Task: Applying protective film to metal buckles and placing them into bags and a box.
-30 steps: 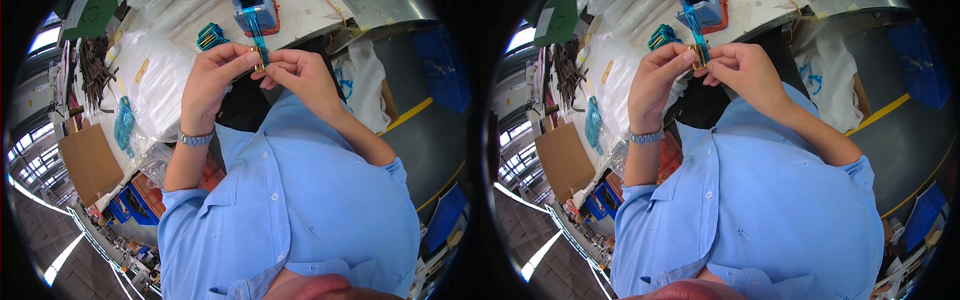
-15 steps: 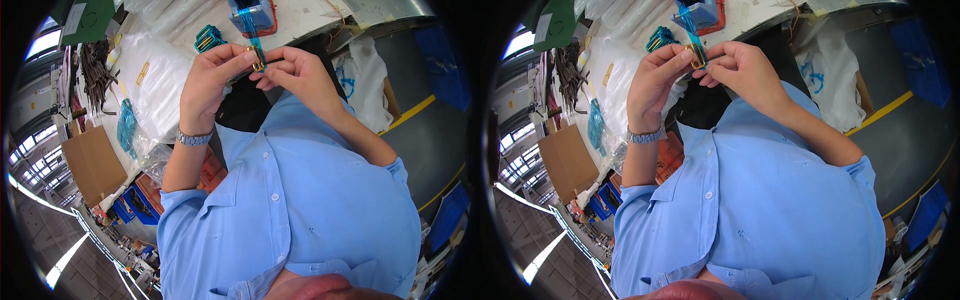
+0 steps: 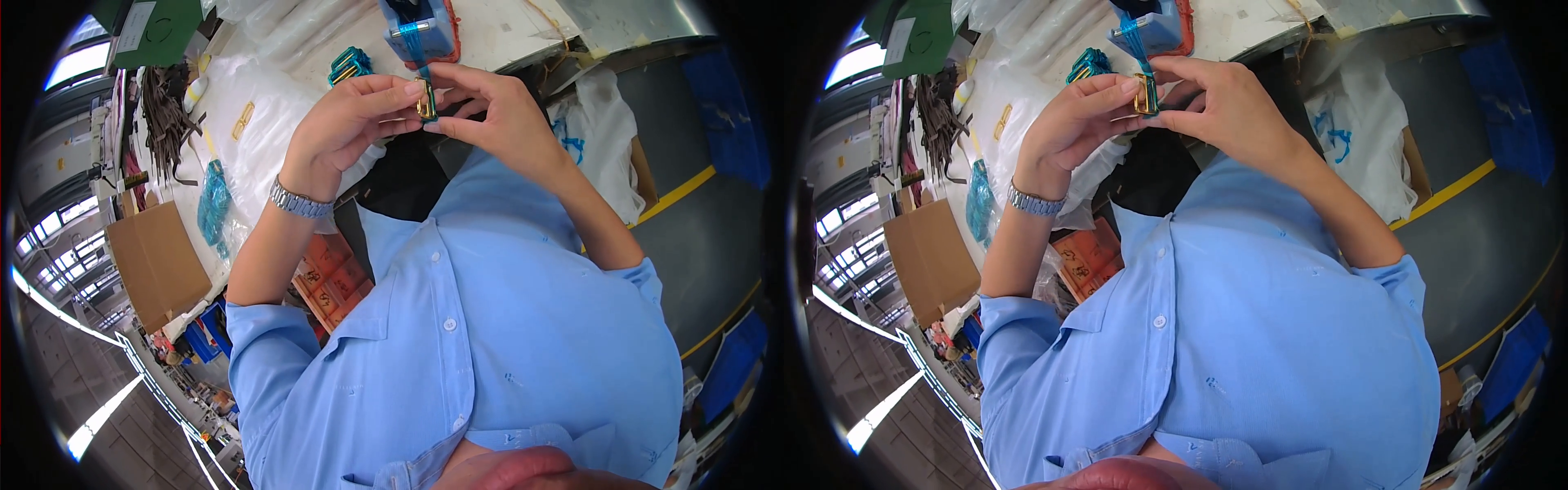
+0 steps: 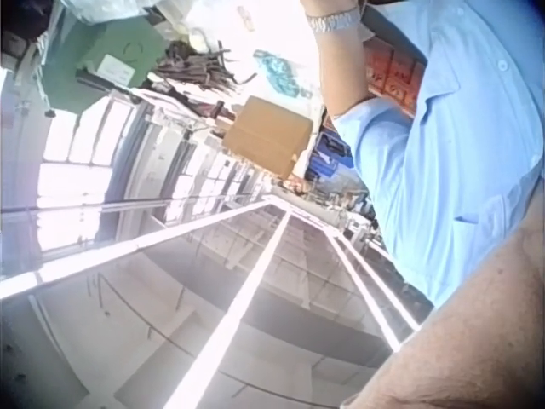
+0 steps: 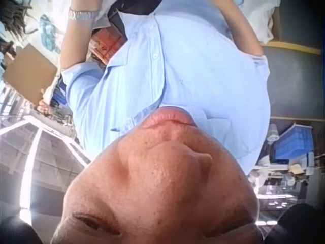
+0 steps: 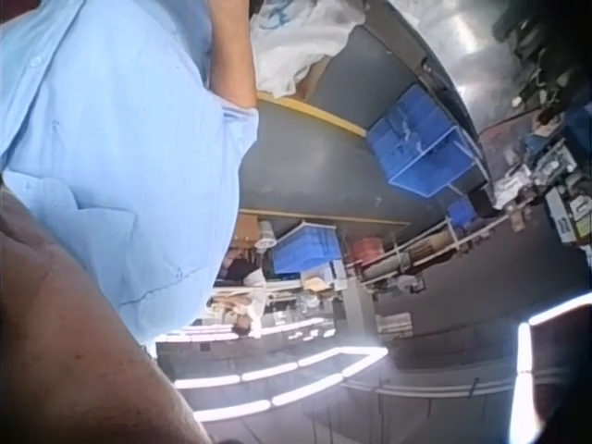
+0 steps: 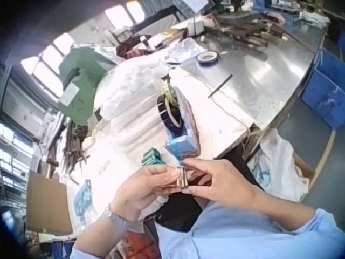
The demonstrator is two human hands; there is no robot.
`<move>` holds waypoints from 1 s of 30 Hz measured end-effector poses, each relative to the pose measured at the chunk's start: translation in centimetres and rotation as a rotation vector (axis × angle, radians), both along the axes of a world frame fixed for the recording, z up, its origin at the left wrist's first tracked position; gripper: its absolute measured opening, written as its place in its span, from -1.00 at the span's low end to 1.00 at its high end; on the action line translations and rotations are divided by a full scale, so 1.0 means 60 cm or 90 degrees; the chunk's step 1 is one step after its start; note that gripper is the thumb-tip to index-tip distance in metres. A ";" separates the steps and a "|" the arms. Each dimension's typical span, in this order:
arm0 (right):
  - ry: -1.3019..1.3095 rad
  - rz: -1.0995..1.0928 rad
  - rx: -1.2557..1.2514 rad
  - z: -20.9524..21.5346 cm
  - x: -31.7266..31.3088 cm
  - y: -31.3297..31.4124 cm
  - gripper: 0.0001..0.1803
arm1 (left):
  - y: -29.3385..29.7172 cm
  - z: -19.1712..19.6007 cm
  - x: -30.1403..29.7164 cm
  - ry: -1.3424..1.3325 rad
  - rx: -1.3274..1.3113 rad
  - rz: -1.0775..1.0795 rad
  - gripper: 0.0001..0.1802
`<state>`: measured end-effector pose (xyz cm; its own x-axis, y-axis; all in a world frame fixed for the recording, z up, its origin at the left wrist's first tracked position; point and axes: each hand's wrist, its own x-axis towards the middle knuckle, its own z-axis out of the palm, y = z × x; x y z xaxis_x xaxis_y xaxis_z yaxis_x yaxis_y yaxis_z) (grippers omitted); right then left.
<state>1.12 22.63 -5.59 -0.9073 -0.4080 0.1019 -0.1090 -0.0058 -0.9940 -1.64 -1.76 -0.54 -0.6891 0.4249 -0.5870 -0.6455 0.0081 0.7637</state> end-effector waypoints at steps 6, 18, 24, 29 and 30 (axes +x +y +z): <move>0.011 -0.008 -0.098 -0.016 -0.008 -0.021 -0.37 | -0.005 0.006 -0.028 -0.046 -0.067 -0.060 -0.66; -0.126 -0.087 -0.205 0.001 -0.006 -0.039 -0.57 | 0.043 0.001 0.048 0.379 -0.143 0.081 -0.75; -0.154 -0.093 -0.226 0.011 0.000 -0.045 -0.60 | 0.099 -0.053 0.104 0.756 -0.348 0.263 -0.78; -0.151 -0.127 -0.214 0.029 0.013 -0.052 -0.62 | 0.104 -0.074 0.091 0.979 -0.430 0.313 -0.92; -0.149 -0.129 -0.211 0.033 0.018 -0.053 -0.63 | 0.103 -0.072 0.093 0.979 -0.427 0.312 -0.92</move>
<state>2.21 19.42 -3.61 -0.9796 -0.1998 -0.0209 0.0872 -0.3293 -0.9402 3.91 4.40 -4.84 -0.7184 0.0029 0.6956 0.5607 0.5942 0.5766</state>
